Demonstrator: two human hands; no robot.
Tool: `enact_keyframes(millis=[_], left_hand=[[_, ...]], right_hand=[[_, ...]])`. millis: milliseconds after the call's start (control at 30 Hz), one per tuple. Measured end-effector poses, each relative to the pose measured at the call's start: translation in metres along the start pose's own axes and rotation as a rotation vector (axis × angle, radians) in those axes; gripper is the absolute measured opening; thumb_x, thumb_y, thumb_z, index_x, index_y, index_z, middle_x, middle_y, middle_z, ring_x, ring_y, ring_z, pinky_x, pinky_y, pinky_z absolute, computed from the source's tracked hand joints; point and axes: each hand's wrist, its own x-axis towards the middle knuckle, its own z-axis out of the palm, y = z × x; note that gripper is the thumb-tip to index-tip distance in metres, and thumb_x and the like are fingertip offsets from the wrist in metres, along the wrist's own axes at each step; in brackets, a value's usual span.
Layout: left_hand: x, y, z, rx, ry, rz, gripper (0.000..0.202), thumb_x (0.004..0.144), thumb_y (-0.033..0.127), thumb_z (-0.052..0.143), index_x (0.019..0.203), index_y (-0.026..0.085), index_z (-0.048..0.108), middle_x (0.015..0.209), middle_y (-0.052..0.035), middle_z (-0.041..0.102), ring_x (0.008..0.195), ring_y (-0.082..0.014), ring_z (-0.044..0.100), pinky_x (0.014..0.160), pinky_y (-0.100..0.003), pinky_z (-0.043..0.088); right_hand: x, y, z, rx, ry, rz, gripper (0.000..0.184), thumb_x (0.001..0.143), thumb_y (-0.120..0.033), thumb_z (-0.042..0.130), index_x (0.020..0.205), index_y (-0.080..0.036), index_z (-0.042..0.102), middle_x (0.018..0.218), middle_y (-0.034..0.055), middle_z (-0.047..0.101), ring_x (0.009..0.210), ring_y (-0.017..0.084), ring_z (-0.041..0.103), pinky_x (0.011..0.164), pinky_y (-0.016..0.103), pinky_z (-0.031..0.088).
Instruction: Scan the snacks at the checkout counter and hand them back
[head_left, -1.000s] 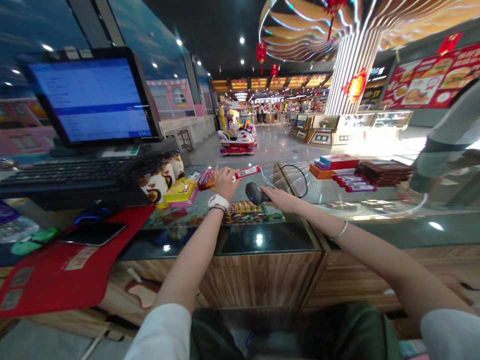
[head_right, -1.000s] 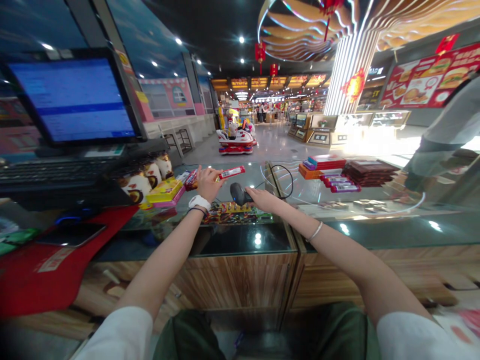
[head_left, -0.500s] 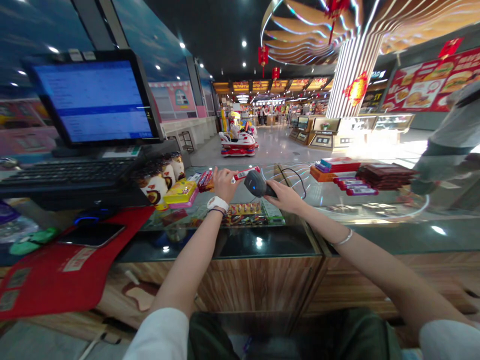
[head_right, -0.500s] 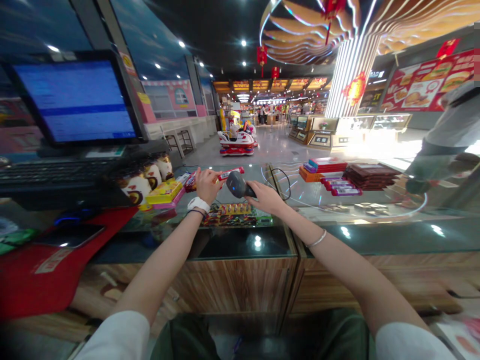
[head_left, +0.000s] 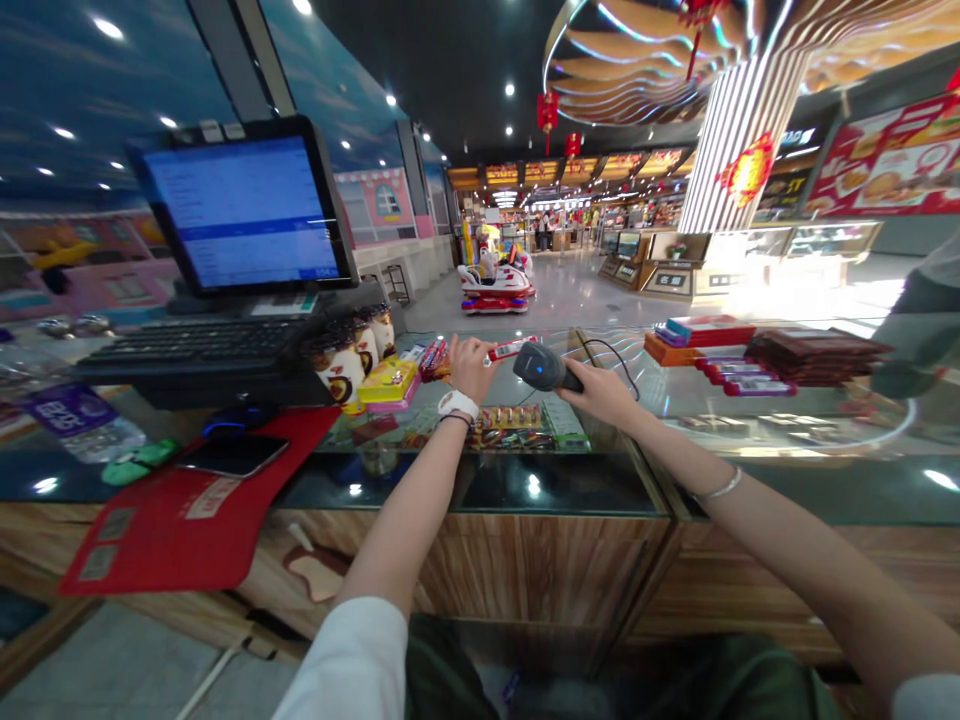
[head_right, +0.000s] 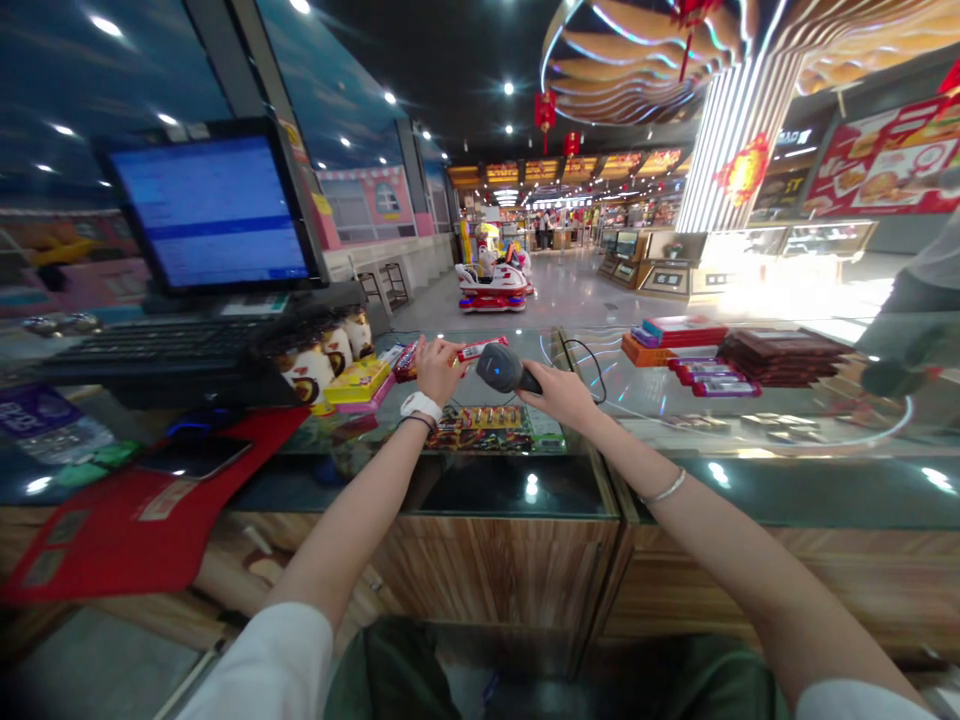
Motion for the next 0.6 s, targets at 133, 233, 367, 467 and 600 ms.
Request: enact_keyframes(millis=[133,233,367,467,600], left_hand=[[-0.0004,-0.0003,0.0015,0.011,0.007,0.005,0.009,0.083,0.025,0.068,0.093,0.025,0.07,0.093,-0.0042,0.067,0.099,-0.026,0.063,0.121,-0.054,0.028],[0.0002,0.0015,-0.0005,-0.017,0.011,-0.004,0.013,0.083,0.023,0.068,0.096,0.026,0.07,0.094,-0.0035,0.067,0.1,-0.0256,0.063,0.121,-0.055,0.027],[0.0013,0.0039,-0.0054,-0.037,-0.003,-0.012,0.016,0.084,0.021,0.067,0.098,0.027,0.07,0.093,-0.0028,0.067,0.099,-0.0249,0.063,0.121,-0.056,0.027],[0.0017,0.0046,-0.0074,-0.032,-0.016,-0.013,0.016,0.084,0.021,0.067,0.098,0.027,0.071,0.093,-0.0031,0.067,0.099,-0.0246,0.063,0.121,-0.055,0.027],[0.0017,0.0052,-0.0076,-0.034,-0.019,-0.016,0.015,0.084,0.021,0.068,0.098,0.026,0.071,0.094,-0.0035,0.066,0.1,-0.0246,0.063,0.121,-0.055,0.027]], right_hand=[[0.0,0.0015,0.001,0.018,-0.01,-0.009,0.044,0.089,-0.033,0.059,0.13,-0.018,0.056,0.118,0.0124,0.073,0.099,0.031,0.072,0.079,0.037,0.055],[0.0001,0.002,0.001,0.032,-0.022,-0.002,0.044,0.09,-0.034,0.058,0.131,-0.018,0.056,0.118,0.0125,0.072,0.1,0.032,0.071,0.08,0.038,0.055],[0.0004,0.0015,0.0006,0.043,-0.025,0.007,0.043,0.091,-0.034,0.058,0.131,-0.018,0.056,0.119,0.0126,0.072,0.101,0.032,0.071,0.081,0.039,0.055],[0.0007,0.0014,0.0003,0.046,-0.031,0.009,0.042,0.091,-0.034,0.058,0.13,-0.019,0.056,0.12,0.0122,0.071,0.102,0.031,0.07,0.082,0.038,0.055],[0.0012,0.0025,0.0004,0.05,-0.054,0.019,0.043,0.091,-0.035,0.058,0.131,-0.017,0.054,0.123,0.0137,0.069,0.106,0.032,0.069,0.085,0.04,0.055]])
